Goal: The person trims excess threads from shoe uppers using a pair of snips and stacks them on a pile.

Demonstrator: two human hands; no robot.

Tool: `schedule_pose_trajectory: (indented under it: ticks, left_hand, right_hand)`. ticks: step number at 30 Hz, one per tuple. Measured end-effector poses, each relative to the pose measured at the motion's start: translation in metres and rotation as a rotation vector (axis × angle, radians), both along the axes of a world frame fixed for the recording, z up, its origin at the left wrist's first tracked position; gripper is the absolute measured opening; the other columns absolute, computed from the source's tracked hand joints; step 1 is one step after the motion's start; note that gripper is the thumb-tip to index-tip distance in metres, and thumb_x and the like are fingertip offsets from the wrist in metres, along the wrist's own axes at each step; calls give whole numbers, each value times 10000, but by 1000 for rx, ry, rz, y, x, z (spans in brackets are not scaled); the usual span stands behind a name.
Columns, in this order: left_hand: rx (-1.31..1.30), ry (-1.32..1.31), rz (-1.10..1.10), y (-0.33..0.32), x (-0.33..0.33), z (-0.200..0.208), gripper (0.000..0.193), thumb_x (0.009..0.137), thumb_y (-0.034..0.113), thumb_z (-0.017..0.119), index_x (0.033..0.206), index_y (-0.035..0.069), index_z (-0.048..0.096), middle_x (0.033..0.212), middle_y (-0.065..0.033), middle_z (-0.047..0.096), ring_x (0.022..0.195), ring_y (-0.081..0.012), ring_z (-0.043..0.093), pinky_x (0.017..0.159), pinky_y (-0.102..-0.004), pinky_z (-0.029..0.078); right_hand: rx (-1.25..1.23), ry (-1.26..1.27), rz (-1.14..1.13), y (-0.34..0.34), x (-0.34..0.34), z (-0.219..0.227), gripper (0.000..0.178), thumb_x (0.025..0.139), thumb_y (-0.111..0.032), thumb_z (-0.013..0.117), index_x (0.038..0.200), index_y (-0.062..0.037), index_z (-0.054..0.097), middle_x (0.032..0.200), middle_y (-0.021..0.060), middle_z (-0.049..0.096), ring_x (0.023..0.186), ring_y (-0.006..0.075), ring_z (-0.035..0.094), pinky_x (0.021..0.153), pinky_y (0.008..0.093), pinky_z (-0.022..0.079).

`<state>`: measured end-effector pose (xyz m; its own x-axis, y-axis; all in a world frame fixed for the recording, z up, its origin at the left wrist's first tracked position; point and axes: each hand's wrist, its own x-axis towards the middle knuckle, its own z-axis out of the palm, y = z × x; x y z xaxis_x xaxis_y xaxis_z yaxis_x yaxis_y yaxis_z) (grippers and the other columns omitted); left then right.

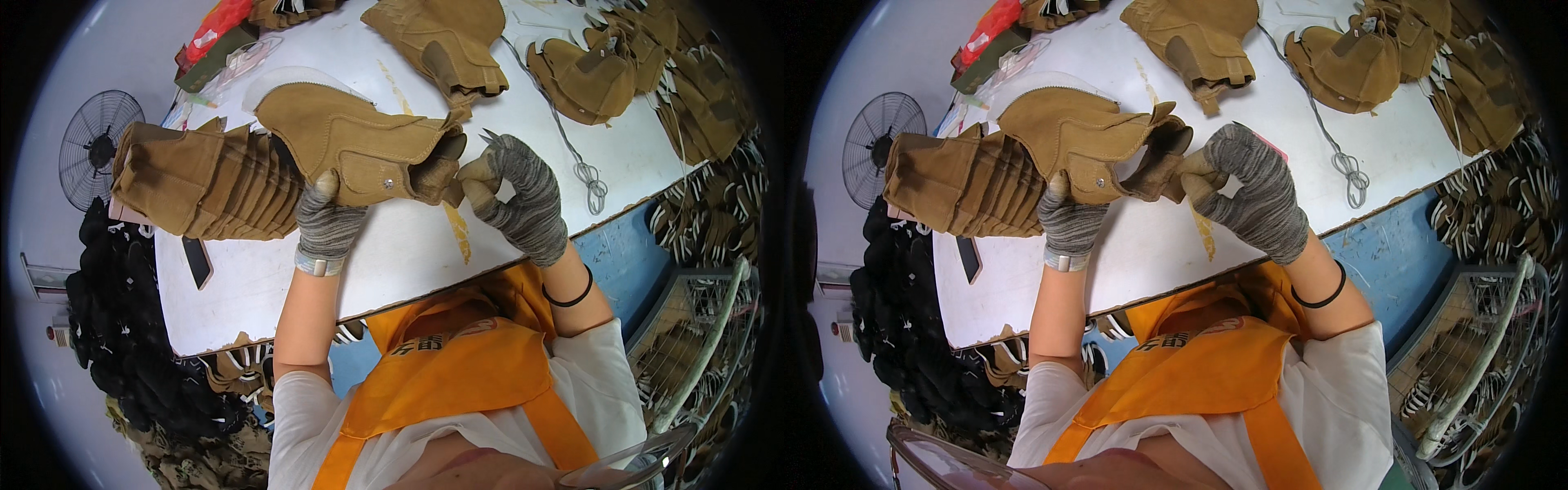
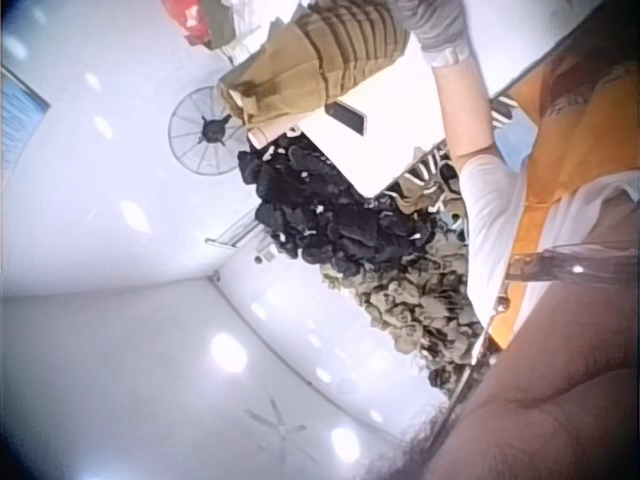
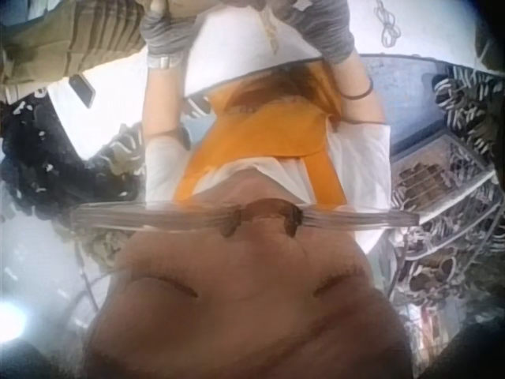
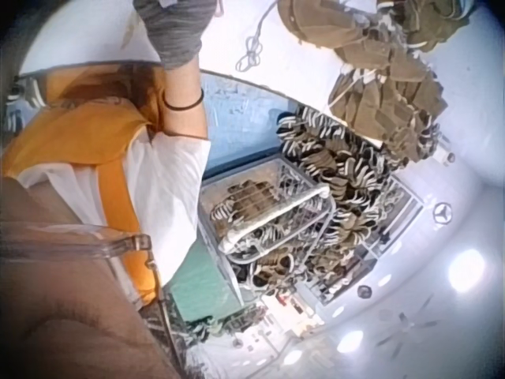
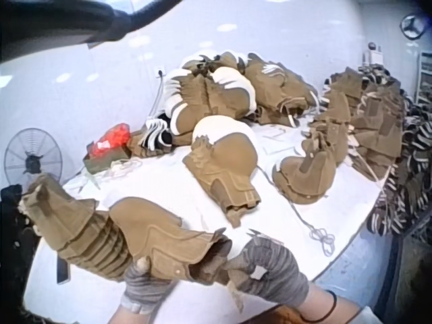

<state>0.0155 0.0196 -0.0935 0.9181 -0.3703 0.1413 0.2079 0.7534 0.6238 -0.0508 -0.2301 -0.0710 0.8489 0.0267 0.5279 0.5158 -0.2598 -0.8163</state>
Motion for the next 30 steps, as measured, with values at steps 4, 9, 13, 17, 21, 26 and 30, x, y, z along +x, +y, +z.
schedule_pose_trajectory:
  ticks: [4,9,13,17,21,26,30]
  left_hand:
    - [-11,-23,-31,0,0,1,712,773,179,753,1382,73,398,1373,-88,472,1271,-284,440,1093,-468,342]
    - [57,-55,-2,-1,1,1,709,784,171,744,1389,72,388,1376,-96,467,1275,-284,435,1096,-474,336]
    - [104,-86,27,-5,-1,3,702,791,169,738,1390,68,387,1380,-98,462,1276,-283,434,1097,-473,334]
    - [130,-84,61,-6,1,-2,690,799,183,734,1387,69,393,1381,-95,459,1278,-281,430,1100,-470,331]
    - [94,-61,40,-10,-5,4,685,804,206,733,1386,78,396,1379,-89,462,1279,-279,429,1100,-469,331]
    - [45,-4,4,-8,-4,-2,665,804,218,732,1372,86,414,1367,-85,476,1268,-280,442,1091,-472,343]
    - [-62,66,-58,-14,-6,3,657,797,171,719,1367,74,408,1341,-96,499,1250,-275,468,1095,-461,349]
  right_hand:
    - [-505,-303,-92,-14,7,11,198,738,-162,753,887,-56,678,812,74,622,716,250,581,672,351,498]
    - [-742,-356,-40,-23,12,24,196,711,-171,742,870,-71,687,837,73,642,758,258,601,724,368,483]
    - [-922,-458,49,-23,13,24,158,696,-144,730,834,-82,686,840,68,646,759,256,600,736,372,473]
    - [-820,-419,-4,-18,10,24,153,690,-135,744,826,-94,686,828,69,638,768,251,601,728,372,473]
    - [-514,-390,-79,-12,7,9,202,645,-122,778,808,-91,664,790,77,609,733,246,584,704,369,472]
    - [-160,-201,-121,1,-4,-15,184,701,-79,763,836,-62,639,788,54,570,678,181,531,636,290,453]
    - [141,-57,-6,3,-2,-20,104,778,-68,717,852,-52,647,790,24,570,685,129,509,616,257,439]
